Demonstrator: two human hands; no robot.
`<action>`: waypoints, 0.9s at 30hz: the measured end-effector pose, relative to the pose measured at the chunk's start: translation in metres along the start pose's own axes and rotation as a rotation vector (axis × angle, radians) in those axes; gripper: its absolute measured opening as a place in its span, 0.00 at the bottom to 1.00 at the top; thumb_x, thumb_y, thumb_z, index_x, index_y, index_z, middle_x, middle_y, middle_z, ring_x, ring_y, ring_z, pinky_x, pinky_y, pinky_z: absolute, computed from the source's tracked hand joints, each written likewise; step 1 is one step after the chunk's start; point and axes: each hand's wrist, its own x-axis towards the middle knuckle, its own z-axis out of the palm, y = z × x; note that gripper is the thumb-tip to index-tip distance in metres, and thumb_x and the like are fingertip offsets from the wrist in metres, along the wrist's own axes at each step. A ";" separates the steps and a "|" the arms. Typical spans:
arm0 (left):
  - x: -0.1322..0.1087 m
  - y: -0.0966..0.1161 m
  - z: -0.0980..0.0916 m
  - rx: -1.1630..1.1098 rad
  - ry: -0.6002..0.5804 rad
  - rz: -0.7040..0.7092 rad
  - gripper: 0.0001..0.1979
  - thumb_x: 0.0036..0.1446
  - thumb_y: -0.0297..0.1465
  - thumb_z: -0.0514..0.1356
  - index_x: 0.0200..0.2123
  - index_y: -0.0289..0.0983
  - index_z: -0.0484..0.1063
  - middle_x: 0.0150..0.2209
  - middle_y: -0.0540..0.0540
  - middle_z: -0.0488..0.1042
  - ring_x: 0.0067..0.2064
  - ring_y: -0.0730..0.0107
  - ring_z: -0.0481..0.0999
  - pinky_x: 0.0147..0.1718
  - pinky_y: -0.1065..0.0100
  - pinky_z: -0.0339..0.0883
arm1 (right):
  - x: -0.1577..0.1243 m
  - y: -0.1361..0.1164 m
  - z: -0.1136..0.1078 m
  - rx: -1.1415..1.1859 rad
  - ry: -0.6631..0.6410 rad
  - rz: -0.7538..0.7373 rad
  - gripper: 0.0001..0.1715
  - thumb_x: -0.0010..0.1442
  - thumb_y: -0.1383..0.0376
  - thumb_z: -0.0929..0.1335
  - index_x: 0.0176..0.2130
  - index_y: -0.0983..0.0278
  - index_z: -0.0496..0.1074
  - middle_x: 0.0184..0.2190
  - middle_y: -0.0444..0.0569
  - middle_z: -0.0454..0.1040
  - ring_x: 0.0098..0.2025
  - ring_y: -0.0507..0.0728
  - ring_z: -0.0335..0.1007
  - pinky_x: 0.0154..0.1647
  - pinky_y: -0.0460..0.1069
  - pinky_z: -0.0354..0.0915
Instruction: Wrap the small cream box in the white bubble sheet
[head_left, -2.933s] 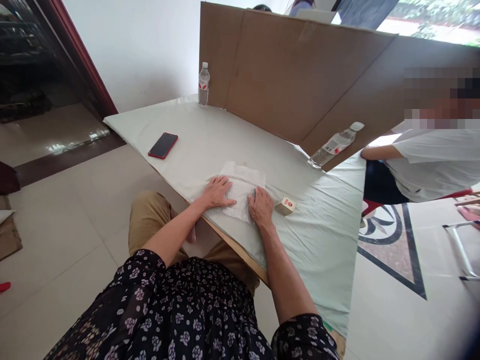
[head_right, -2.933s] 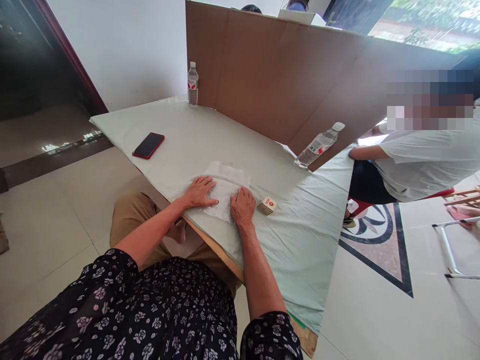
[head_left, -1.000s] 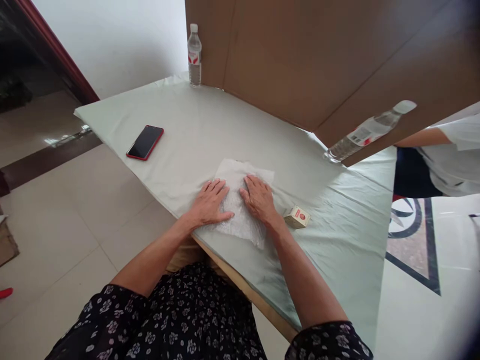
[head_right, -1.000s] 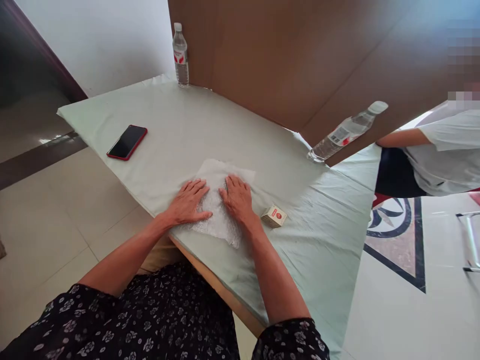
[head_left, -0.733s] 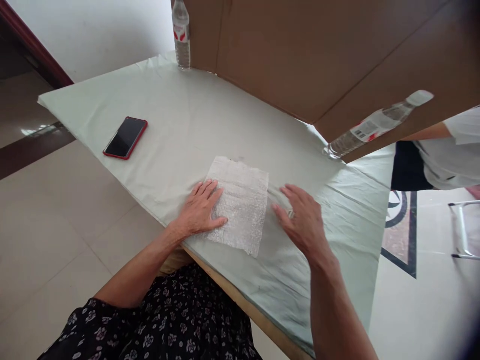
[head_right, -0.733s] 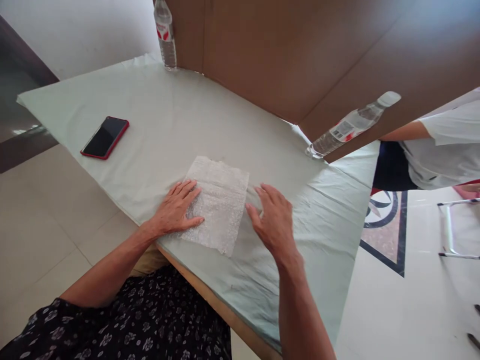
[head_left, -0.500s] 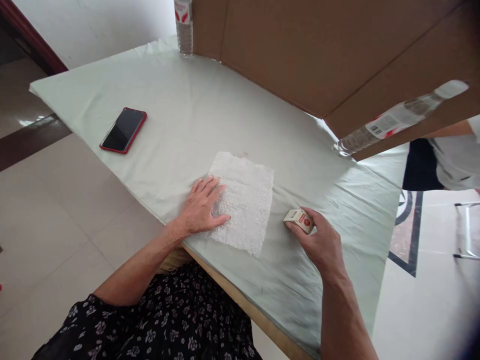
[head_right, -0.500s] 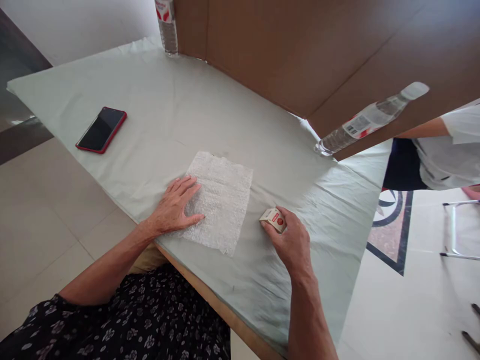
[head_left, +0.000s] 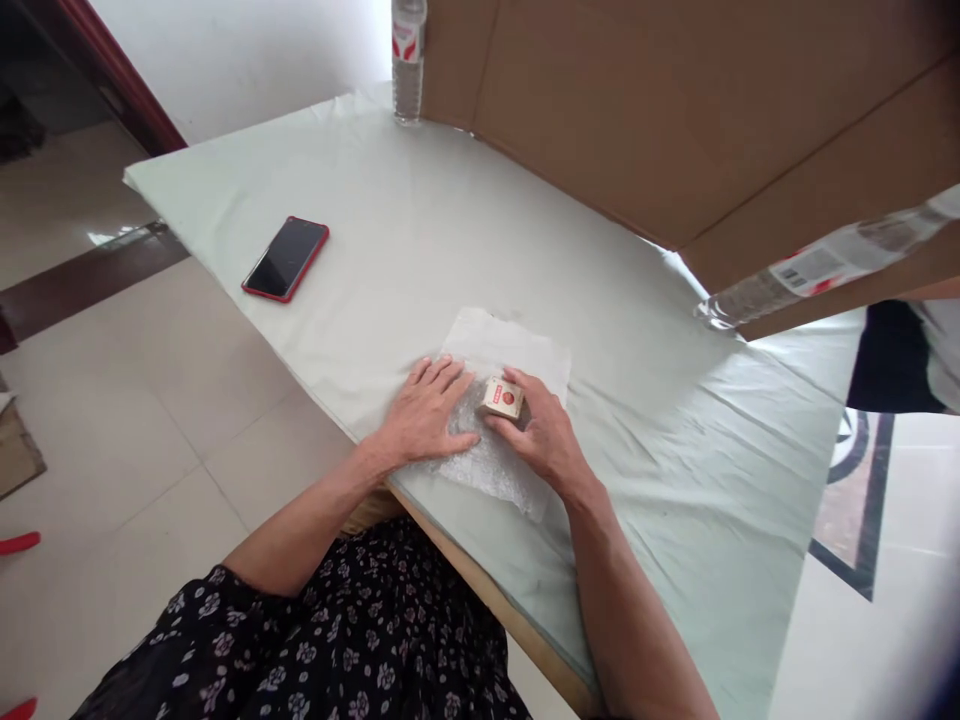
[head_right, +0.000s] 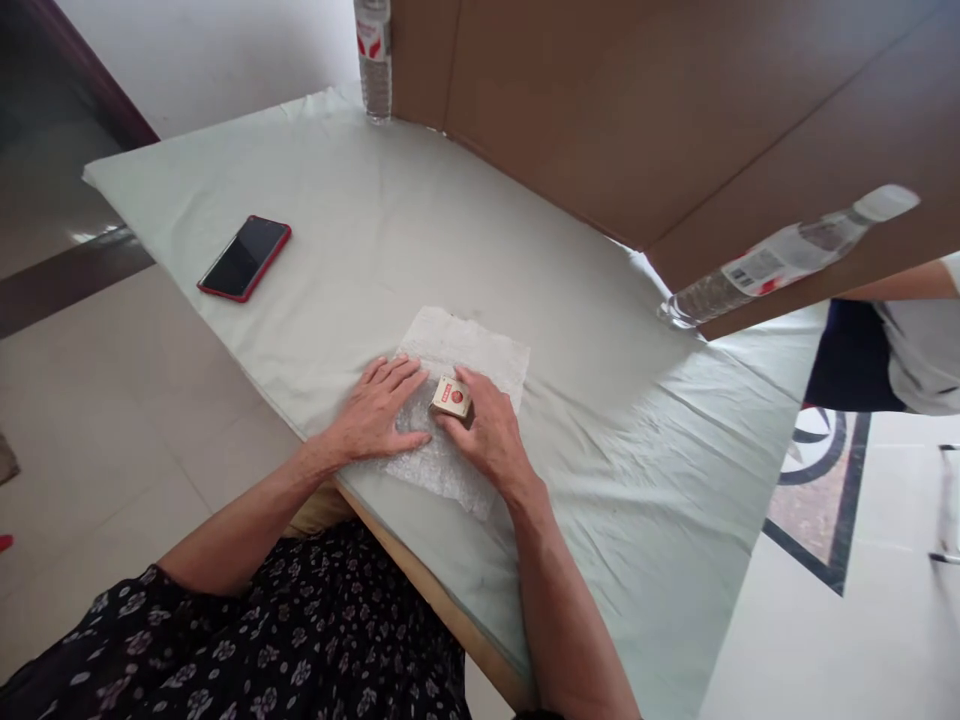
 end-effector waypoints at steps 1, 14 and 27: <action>0.000 0.000 0.000 -0.001 -0.002 0.005 0.41 0.55 0.49 0.63 0.66 0.35 0.59 0.68 0.34 0.62 0.70 0.47 0.57 0.71 0.48 0.44 | -0.004 0.003 0.000 0.028 0.014 0.021 0.35 0.61 0.59 0.69 0.64 0.59 0.62 0.59 0.57 0.72 0.58 0.66 0.71 0.57 0.62 0.67; 0.001 -0.001 -0.001 -0.009 -0.011 0.004 0.42 0.54 0.48 0.64 0.66 0.36 0.58 0.67 0.35 0.62 0.70 0.47 0.57 0.71 0.47 0.44 | -0.015 0.014 0.005 0.124 0.093 0.060 0.27 0.61 0.55 0.70 0.58 0.57 0.70 0.54 0.54 0.77 0.53 0.65 0.75 0.57 0.62 0.67; -0.046 0.008 -0.037 -0.100 0.035 0.103 0.35 0.55 0.41 0.65 0.64 0.38 0.63 0.68 0.35 0.60 0.72 0.44 0.53 0.70 0.42 0.50 | -0.036 -0.001 -0.023 0.070 0.117 0.006 0.31 0.63 0.53 0.69 0.62 0.56 0.65 0.60 0.55 0.71 0.61 0.66 0.68 0.60 0.63 0.66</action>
